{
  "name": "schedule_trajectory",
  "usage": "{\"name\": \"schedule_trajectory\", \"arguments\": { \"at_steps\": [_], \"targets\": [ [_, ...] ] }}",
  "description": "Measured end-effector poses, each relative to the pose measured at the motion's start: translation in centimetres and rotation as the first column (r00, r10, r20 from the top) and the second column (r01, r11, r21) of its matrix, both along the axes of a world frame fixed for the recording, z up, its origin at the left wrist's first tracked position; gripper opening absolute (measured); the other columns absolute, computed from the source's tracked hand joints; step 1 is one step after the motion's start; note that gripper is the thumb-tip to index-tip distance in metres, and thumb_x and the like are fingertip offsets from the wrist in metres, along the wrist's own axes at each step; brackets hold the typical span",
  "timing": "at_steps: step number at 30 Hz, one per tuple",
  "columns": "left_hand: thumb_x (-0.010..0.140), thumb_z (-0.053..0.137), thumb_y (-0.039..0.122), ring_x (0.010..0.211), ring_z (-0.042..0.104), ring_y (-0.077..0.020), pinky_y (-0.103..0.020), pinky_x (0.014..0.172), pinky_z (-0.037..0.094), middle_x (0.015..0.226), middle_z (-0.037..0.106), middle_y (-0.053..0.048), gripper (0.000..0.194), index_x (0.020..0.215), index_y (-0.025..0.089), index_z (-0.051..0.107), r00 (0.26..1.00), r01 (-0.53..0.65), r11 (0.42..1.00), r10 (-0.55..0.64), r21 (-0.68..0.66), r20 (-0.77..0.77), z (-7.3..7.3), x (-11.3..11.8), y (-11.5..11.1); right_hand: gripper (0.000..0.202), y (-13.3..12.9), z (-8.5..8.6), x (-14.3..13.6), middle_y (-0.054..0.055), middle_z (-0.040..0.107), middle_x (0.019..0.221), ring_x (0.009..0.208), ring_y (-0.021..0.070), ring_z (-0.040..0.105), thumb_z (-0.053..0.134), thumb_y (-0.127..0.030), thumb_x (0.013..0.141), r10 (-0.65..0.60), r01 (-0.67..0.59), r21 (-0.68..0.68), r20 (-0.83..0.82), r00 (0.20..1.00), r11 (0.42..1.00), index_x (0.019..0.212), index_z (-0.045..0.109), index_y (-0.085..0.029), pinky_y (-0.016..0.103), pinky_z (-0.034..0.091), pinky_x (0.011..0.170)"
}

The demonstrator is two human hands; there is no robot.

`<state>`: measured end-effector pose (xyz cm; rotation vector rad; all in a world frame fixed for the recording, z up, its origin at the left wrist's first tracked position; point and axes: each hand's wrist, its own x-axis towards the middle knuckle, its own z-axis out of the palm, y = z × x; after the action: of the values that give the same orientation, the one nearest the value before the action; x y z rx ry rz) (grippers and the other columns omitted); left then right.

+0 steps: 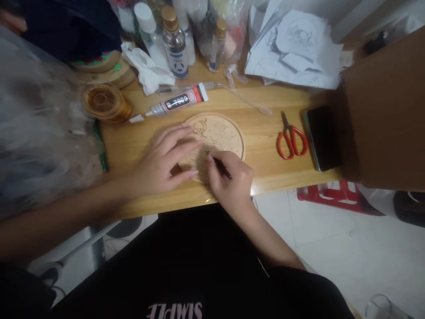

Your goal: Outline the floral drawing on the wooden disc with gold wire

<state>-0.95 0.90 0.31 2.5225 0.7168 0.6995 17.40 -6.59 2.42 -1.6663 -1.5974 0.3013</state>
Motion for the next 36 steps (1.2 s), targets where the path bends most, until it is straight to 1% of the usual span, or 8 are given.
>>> {"name": "schedule_trajectory", "arguments": {
  "at_steps": [3,6,12,18,23,30,33,36],
  "targets": [
    [0.094,0.060,0.037,0.140,0.042,-0.0386,-0.058,0.113,0.038,0.145,0.049,-0.022,0.041,0.125,0.012,0.066,0.999,0.008,0.999,-0.007,0.041,-0.038,0.1,0.0,-0.2,0.006,0.0,0.0,0.0,0.000,0.074,0.074,0.064,0.0110,0.068,0.064,-0.018,0.087,0.004,-0.004,-0.005,0.008,1.000,1.000,0.085,0.070,-0.019,0.023,0.055,0.059],
    [0.095,0.058,0.040,0.140,0.043,-0.0393,-0.060,0.113,0.037,0.145,0.051,-0.022,0.038,0.121,0.014,0.070,0.998,0.010,0.997,-0.005,0.078,-0.065,0.1,0.0,-0.3,0.005,0.0,0.0,0.1,0.000,0.074,0.074,0.064,0.0105,0.068,0.065,-0.018,0.086,0.003,-0.003,-0.010,0.012,1.000,1.000,0.086,0.071,-0.018,0.022,0.055,0.059],
    [0.096,0.056,0.045,0.140,0.044,-0.0380,-0.060,0.112,0.039,0.146,0.053,-0.018,0.040,0.122,0.018,0.070,0.988,0.008,0.996,0.005,0.087,-0.151,0.3,0.1,-0.4,0.004,-0.1,0.0,0.2,0.000,0.074,0.075,0.065,0.0106,0.069,0.066,-0.018,0.086,0.002,-0.002,-0.010,0.017,1.000,1.000,0.087,0.071,-0.019,0.023,0.055,0.060],
    [0.095,0.056,0.046,0.140,0.043,-0.0394,-0.061,0.113,0.038,0.145,0.054,-0.020,0.043,0.124,0.016,0.069,0.982,0.028,0.996,-0.011,0.086,-0.191,0.5,0.1,-0.4,0.004,-0.2,-0.1,-0.2,-0.001,0.074,0.075,0.063,0.0103,0.068,0.067,-0.016,0.087,0.003,-0.006,0.033,0.086,0.996,0.999,0.088,0.069,-0.019,0.022,0.055,0.059],
    [0.093,0.061,0.042,0.140,0.044,-0.0407,-0.061,0.111,0.039,0.145,0.053,-0.021,0.041,0.123,0.015,0.069,0.985,0.022,0.998,-0.011,0.060,-0.175,0.5,0.1,-0.5,0.004,-0.5,-0.6,-1.1,-0.002,0.071,0.071,0.060,0.0093,0.065,0.065,-0.014,0.087,-0.052,0.038,0.089,0.161,0.986,0.995,0.088,0.067,-0.018,0.021,0.052,0.056],
    [0.092,0.063,0.040,0.140,0.043,-0.0393,-0.058,0.112,0.039,0.146,0.052,-0.020,0.036,0.117,0.016,0.072,0.986,0.010,0.998,-0.001,0.056,-0.164,0.3,0.2,-0.5,0.007,-0.7,-1.1,-2.8,-0.002,0.071,0.070,0.060,0.0097,0.066,0.062,-0.013,0.088,-0.181,0.144,0.166,0.237,0.955,0.976,0.087,0.065,-0.019,0.022,0.051,0.056],
    [0.093,0.062,0.040,0.141,0.042,-0.0386,-0.057,0.113,0.038,0.145,0.052,-0.019,0.035,0.115,0.015,0.072,0.987,0.003,0.999,0.005,0.050,-0.158,0.2,0.2,-0.5,0.008,-0.6,-1.2,-3.4,-0.002,0.069,0.067,0.057,0.0095,0.064,0.061,-0.013,0.088,-0.235,0.194,0.183,0.239,0.942,0.964,0.084,0.065,-0.019,0.021,0.049,0.054],
    [0.092,0.062,0.040,0.142,0.041,-0.0384,-0.058,0.114,0.036,0.147,0.051,-0.018,0.035,0.115,0.016,0.072,0.987,-0.002,0.999,0.008,0.036,-0.159,0.1,0.2,-0.5,0.010,-0.6,-1.1,-3.6,-0.001,0.070,0.068,0.057,0.0109,0.064,0.060,-0.015,0.088,-0.244,0.217,0.151,0.193,0.950,0.964,0.083,0.066,-0.021,0.023,0.050,0.054]
  ]
}}
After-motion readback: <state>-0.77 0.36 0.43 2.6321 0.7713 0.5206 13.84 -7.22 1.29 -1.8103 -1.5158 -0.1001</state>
